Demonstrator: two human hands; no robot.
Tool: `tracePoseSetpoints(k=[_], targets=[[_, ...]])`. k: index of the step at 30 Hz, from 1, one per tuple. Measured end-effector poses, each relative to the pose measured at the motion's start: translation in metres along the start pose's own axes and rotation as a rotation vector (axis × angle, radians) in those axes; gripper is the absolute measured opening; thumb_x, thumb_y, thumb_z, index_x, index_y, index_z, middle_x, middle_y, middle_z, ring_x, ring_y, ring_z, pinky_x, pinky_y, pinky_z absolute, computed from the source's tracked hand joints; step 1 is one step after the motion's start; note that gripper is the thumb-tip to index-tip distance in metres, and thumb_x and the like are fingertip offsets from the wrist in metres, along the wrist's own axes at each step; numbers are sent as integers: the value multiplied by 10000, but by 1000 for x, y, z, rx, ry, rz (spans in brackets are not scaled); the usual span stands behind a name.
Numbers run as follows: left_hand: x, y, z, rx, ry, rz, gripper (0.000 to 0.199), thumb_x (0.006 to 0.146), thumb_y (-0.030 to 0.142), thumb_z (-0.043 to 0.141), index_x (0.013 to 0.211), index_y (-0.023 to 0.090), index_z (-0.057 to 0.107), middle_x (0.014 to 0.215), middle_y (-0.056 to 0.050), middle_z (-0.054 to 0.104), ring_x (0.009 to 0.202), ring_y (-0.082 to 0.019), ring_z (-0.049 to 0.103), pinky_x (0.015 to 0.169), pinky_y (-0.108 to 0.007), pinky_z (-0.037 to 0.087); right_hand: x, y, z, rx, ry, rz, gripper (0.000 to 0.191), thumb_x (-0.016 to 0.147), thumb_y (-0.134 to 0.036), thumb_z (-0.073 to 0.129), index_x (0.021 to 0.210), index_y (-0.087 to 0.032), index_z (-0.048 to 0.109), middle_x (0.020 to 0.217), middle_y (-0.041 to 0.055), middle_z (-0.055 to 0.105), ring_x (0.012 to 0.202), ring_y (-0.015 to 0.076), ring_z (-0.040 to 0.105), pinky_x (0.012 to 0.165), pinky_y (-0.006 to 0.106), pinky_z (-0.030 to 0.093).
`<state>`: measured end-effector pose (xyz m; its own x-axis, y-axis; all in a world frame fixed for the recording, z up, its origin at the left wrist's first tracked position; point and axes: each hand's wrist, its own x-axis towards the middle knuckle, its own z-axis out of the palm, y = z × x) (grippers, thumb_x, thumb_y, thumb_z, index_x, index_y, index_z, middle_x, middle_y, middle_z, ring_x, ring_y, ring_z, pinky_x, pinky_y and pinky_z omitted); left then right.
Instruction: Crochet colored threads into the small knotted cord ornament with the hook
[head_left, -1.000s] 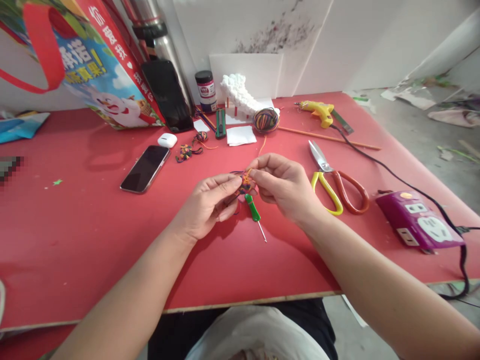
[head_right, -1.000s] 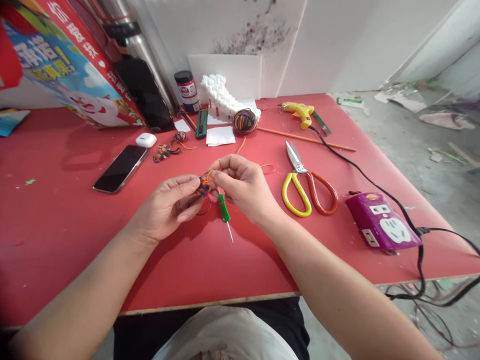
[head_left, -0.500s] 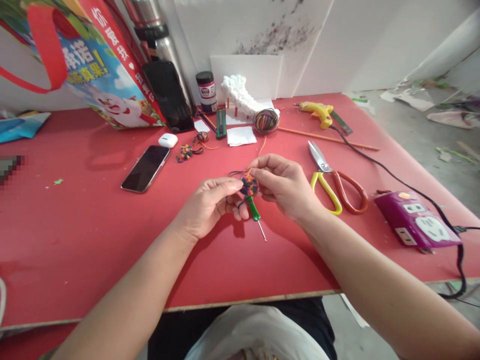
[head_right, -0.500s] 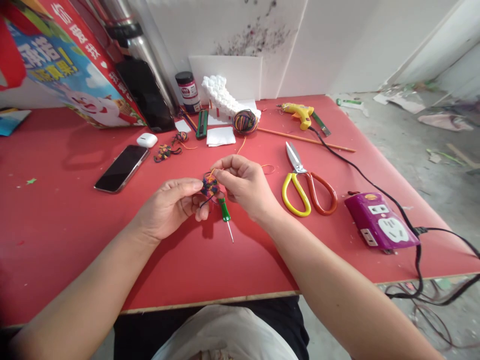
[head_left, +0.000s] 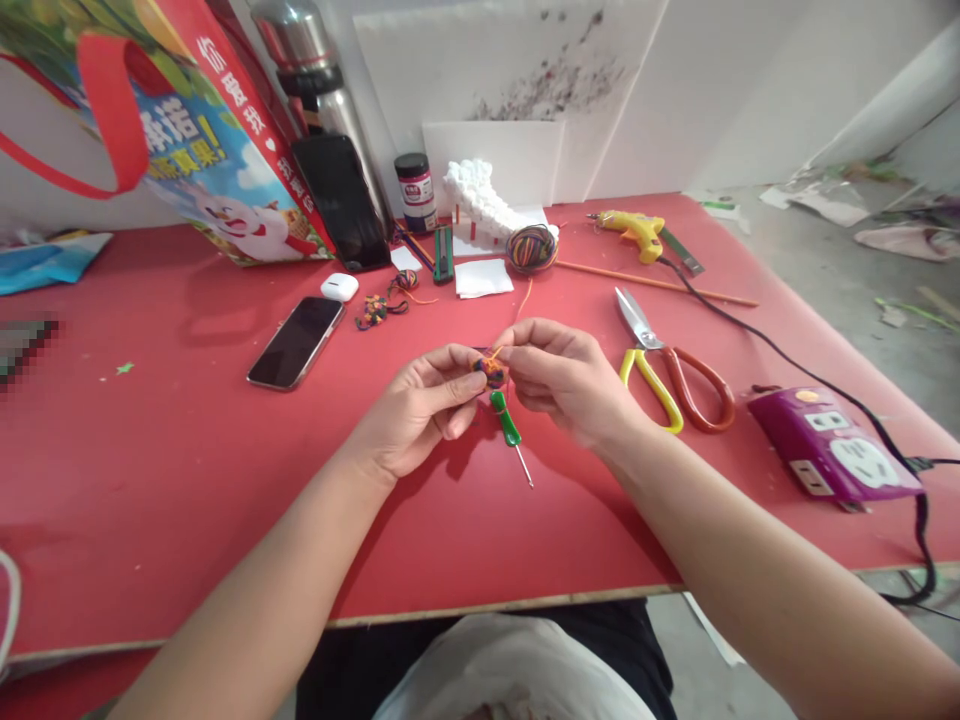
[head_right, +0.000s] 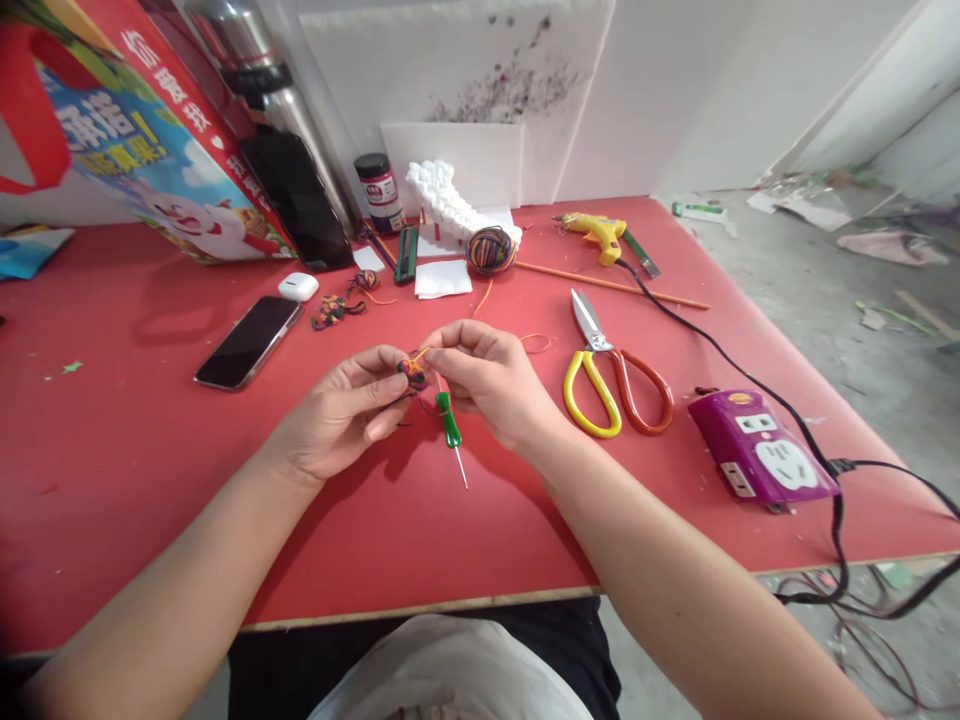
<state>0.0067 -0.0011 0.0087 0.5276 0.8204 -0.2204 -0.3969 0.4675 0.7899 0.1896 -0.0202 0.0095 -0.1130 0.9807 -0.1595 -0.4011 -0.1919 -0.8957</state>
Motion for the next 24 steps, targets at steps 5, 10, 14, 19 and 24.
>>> tracePoseSetpoints(k=[5, 10, 14, 19, 24], targets=[[-1, 3, 1, -137, -21, -35, 273, 665, 127, 1029, 822, 115, 805, 774, -20, 787, 425, 1, 511, 418, -104, 414, -2, -2, -1, 61, -63, 1, 233, 704, -279, 895, 758, -178, 693, 497, -120, 433, 421, 13, 238, 421, 191, 146], [1, 2, -2, -134, -4, -39, 226, 717, 122, 999, 833, 117, 805, 690, 0, 726, 416, 3, 448, 409, -108, 383, -1, 1, 0, -16, -60, -31, 247, 708, -307, 902, 772, -177, 701, 544, -100, 498, 421, 13, 279, 415, 196, 160], [4, -1, -4, -96, 58, 12, 290, 677, 181, 1038, 823, 122, 794, 697, -4, 722, 459, -34, 542, 384, -112, 385, -1, 3, 1, -113, -34, -82, 220, 719, -301, 872, 804, -172, 716, 583, -69, 585, 419, 21, 321, 403, 205, 176], [4, 0, -1, -78, 69, 18, 327, 697, 283, 1041, 796, 87, 798, 727, -33, 732, 531, -65, 634, 423, -122, 452, 1, 6, 0, -125, -2, -70, 184, 723, -278, 839, 802, -168, 716, 572, -73, 572, 410, 23, 329, 399, 205, 182], [3, 2, 0, -72, 28, 1, 290, 718, 249, 1025, 754, 79, 792, 661, -32, 691, 538, -65, 626, 458, -112, 482, 3, 8, -2, -111, 10, -60, 183, 715, -265, 849, 800, -176, 713, 525, -101, 499, 413, 26, 309, 399, 203, 183]])
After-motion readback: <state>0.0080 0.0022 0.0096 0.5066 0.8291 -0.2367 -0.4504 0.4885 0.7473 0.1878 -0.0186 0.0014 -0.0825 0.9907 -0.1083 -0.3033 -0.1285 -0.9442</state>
